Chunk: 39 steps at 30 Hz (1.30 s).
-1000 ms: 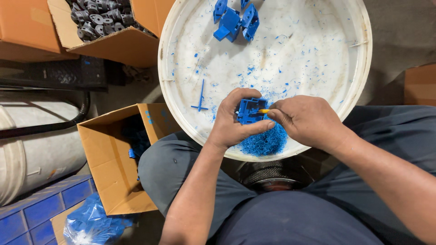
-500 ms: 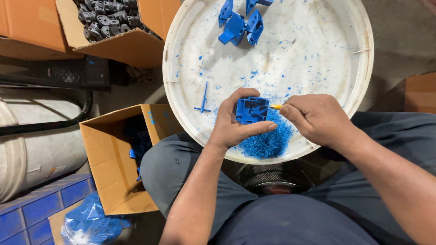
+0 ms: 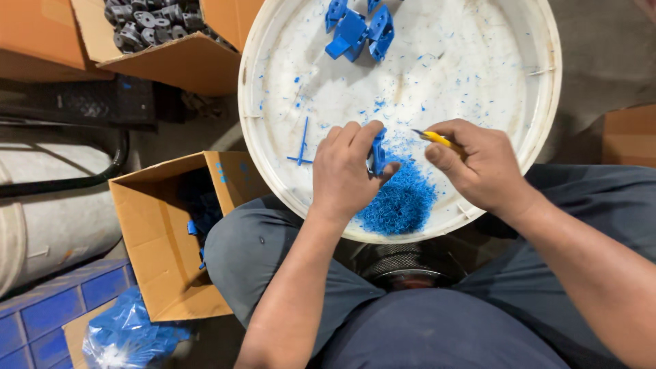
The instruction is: The person uses a deburring tool to remove excess plastic material from blue components, working over a bucket lid that collects the shavings.
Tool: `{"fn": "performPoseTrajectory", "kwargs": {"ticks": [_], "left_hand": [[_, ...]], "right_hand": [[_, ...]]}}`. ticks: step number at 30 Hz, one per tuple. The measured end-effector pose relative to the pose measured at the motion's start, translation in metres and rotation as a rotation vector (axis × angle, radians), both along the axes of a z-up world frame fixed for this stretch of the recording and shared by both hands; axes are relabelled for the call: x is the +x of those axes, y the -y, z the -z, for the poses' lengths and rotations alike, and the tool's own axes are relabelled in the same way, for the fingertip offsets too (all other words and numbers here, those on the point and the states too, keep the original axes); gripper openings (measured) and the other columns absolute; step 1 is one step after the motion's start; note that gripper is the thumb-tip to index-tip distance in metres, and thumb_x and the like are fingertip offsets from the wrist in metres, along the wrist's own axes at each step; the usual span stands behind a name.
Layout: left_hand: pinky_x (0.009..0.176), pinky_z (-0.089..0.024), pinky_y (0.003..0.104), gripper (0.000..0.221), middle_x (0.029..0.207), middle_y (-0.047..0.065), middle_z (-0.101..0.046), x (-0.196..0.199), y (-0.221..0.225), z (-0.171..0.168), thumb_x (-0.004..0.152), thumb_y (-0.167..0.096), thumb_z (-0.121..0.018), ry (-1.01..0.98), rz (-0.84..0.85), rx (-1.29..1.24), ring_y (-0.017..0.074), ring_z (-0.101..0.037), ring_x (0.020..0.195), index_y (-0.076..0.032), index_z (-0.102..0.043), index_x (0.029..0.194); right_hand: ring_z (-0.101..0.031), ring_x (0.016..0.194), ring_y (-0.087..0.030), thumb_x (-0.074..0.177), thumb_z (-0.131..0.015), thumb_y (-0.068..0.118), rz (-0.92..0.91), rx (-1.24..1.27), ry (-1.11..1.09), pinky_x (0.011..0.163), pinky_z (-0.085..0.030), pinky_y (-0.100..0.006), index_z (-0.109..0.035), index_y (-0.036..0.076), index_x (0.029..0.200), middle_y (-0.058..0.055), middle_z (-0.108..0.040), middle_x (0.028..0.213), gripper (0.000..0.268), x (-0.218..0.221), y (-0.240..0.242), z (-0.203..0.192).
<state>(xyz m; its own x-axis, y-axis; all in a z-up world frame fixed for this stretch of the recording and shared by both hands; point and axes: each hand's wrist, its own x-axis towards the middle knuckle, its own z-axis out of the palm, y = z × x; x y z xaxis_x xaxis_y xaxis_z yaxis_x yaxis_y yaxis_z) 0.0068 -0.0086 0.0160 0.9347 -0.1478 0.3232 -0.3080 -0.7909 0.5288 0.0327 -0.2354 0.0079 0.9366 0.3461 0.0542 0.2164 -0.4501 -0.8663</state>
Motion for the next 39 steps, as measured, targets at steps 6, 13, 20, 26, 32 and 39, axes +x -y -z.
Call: {"fn": "performPoseTrajectory", "kwargs": {"ticks": [6, 13, 20, 26, 32, 39], "left_hand": [[0.077, -0.053, 0.04, 0.056, 0.101, 0.006, -0.064, -0.01, 0.02, 0.01, 0.078, -0.011, -0.082, -0.073, 0.076, 0.139, 0.0287, -0.063, 0.094, -0.01, -0.062, 0.13], [0.082, -0.053, 0.034, 0.079, 0.116, 0.008, -0.06, -0.005, 0.012, 0.023, 0.072, -0.027, -0.086, -0.174, 0.044, -0.65, 0.023, -0.059, 0.103, -0.003, -0.051, 0.138], [0.093, -0.054, 0.03, 0.042, 0.128, 0.007, -0.062, -0.001, 0.03, 0.058, 0.107, -0.026, -0.055, -0.44, -0.037, -1.406, 0.0167, -0.064, 0.107, -0.004, -0.049, 0.143], [0.084, -0.059, 0.034, 0.027, 0.105, 0.015, -0.069, 0.001, 0.018, 0.059, 0.101, -0.013, -0.065, -0.526, -0.021, -1.664, 0.0199, -0.069, 0.094, -0.003, -0.057, 0.124], [0.073, -0.062, 0.036, 0.028, 0.1, 0.013, -0.07, 0.004, 0.009, 0.049, 0.095, -0.011, -0.068, -0.556, -0.035, -1.648, 0.0213, -0.072, 0.085, -0.003, -0.059, 0.12], [0.059, -0.058, 0.034, 0.024, 0.093, 0.012, -0.07, 0.006, 0.009, 0.049, 0.092, -0.008, -0.069, -0.57, -0.117, -1.476, 0.0175, -0.065, 0.073, -0.002, -0.063, 0.114]], "right_hand": [[-0.064, 0.099, -0.015, 0.094, -0.077, 0.017, -0.168, 0.318, -0.138, 0.082, -0.053, -0.029, -0.057, -0.002, 0.128, -0.009, -0.068, 0.109, 0.044, -0.012, -0.015, 0.028], [-0.046, 0.057, -0.006, 0.1, -0.067, 0.014, 0.125, 0.668, -0.633, 0.051, -0.038, -0.024, -0.058, 0.005, 0.124, 0.001, -0.053, 0.078, 0.028, 0.002, -0.001, 0.029], [-0.047, 0.056, -0.006, 0.097, -0.064, 0.012, 0.007, 0.823, -0.768, 0.049, -0.037, -0.024, -0.049, 0.011, 0.126, 0.002, -0.052, 0.075, 0.032, -0.012, -0.017, 0.025], [-0.045, 0.057, -0.006, 0.109, -0.052, 0.026, -0.053, 0.632, -0.701, 0.052, -0.038, -0.023, -0.059, 0.007, 0.126, 0.002, -0.051, 0.072, 0.025, -0.017, -0.016, 0.035], [-0.063, 0.086, -0.012, 0.107, -0.054, 0.018, -0.129, 0.142, -0.067, 0.076, -0.052, -0.026, -0.064, 0.004, 0.133, -0.004, -0.068, 0.098, 0.031, -0.009, -0.015, 0.005], [-0.065, 0.077, -0.016, 0.099, -0.06, 0.014, -0.169, 0.027, 0.053, 0.072, -0.053, -0.029, -0.068, 0.007, 0.124, -0.007, -0.068, 0.092, 0.027, -0.011, -0.016, -0.01]]}}
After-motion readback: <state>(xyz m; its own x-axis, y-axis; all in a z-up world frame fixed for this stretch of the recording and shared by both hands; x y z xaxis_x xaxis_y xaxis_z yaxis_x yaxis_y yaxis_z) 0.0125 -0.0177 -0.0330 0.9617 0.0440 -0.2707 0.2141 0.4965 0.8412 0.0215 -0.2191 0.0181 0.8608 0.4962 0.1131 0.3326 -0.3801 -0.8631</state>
